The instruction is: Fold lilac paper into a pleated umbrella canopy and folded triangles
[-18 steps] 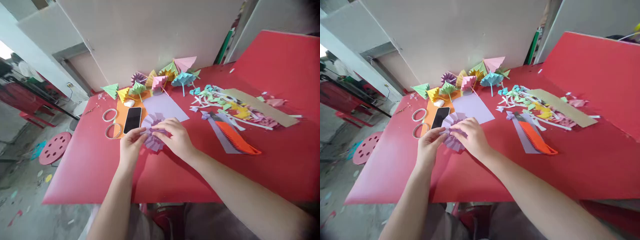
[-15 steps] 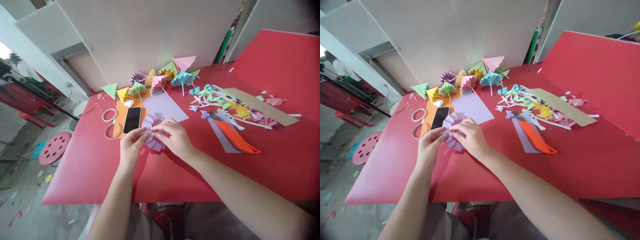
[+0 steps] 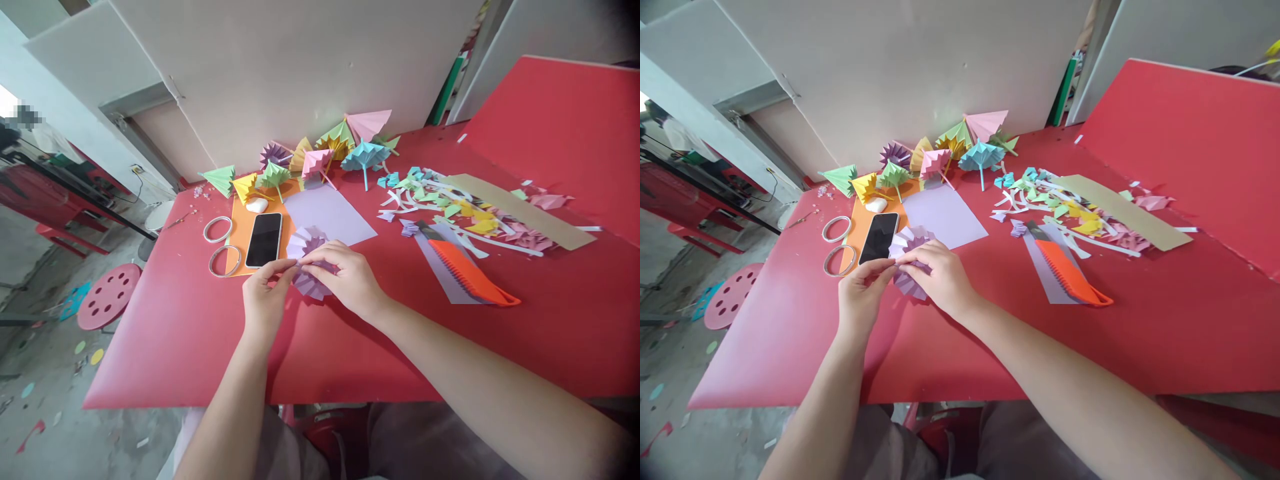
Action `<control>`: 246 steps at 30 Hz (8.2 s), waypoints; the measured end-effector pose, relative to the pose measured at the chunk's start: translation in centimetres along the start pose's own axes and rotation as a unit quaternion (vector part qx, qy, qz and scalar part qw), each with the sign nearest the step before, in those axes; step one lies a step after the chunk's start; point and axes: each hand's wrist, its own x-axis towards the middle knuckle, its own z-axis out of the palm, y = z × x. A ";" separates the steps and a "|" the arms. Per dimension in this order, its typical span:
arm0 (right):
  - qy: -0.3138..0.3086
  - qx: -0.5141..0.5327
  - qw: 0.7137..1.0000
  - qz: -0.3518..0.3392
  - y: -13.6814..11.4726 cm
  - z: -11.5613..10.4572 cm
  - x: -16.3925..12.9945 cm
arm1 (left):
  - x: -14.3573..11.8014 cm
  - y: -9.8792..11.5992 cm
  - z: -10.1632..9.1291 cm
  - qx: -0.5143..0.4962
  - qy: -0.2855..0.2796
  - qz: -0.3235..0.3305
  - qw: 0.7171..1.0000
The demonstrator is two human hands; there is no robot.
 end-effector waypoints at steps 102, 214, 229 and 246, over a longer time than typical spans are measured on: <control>-0.008 0.548 0.701 0.456 -0.3 -1.1 1.4 | 0.7 -0.4 -1.0 -0.034 0.086 0.039 0.995; -0.063 0.536 0.752 0.379 0.3 -0.6 1.1 | 1.4 -1.8 -1.0 -0.023 0.129 0.153 0.979; -0.028 0.560 0.727 0.396 0.2 -0.7 1.3 | 1.5 -1.4 -1.4 -0.020 0.132 0.159 0.978; 0.186 0.087 0.960 0.188 1.3 -0.8 1.1 | 0.8 -0.4 -1.3 -0.037 0.067 0.026 0.997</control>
